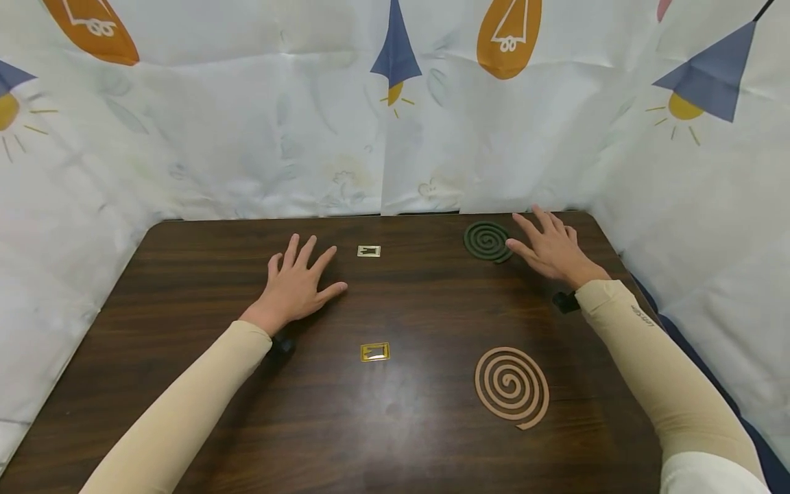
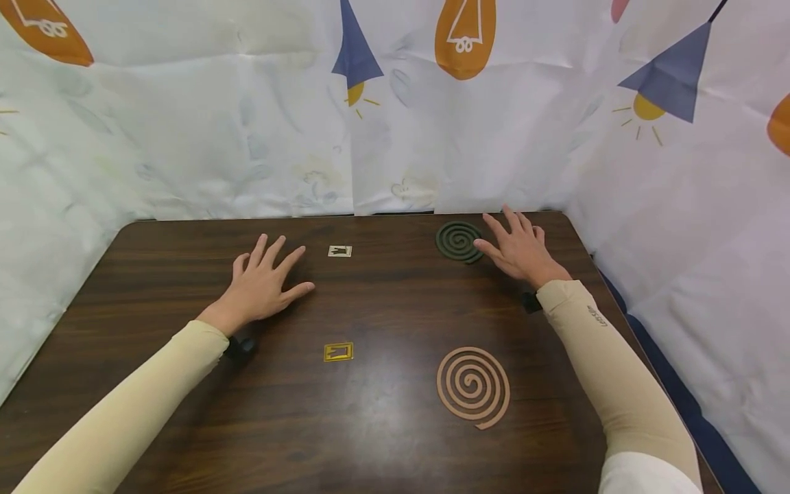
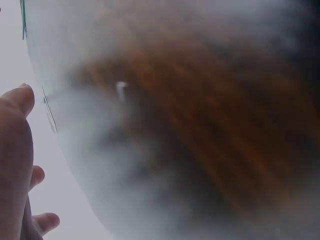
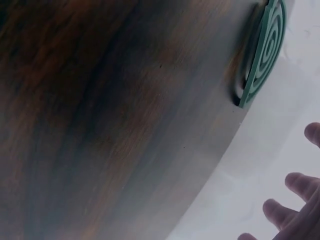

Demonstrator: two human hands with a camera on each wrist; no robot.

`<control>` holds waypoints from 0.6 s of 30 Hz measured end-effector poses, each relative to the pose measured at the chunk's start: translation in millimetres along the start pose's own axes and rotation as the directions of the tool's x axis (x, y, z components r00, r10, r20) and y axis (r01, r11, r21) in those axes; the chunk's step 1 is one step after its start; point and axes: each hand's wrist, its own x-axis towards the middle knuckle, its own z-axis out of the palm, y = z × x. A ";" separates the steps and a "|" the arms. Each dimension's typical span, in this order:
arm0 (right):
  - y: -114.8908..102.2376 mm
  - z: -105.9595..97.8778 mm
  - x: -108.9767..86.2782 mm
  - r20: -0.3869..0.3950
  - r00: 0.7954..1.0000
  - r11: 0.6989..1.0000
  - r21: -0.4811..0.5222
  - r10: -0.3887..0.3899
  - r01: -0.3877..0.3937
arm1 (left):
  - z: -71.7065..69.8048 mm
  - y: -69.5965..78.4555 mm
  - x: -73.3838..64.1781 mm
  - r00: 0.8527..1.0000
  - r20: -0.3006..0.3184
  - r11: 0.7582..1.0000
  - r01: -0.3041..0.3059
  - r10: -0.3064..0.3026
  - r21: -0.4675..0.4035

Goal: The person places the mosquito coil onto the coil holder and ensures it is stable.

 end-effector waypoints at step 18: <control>10.3 5.2 14.3 0.053 0.998 0.993 0.104 0.042 -0.047 | 5.5 17.7 25.6 0.997 0.076 0.999 -0.037 0.034 0.033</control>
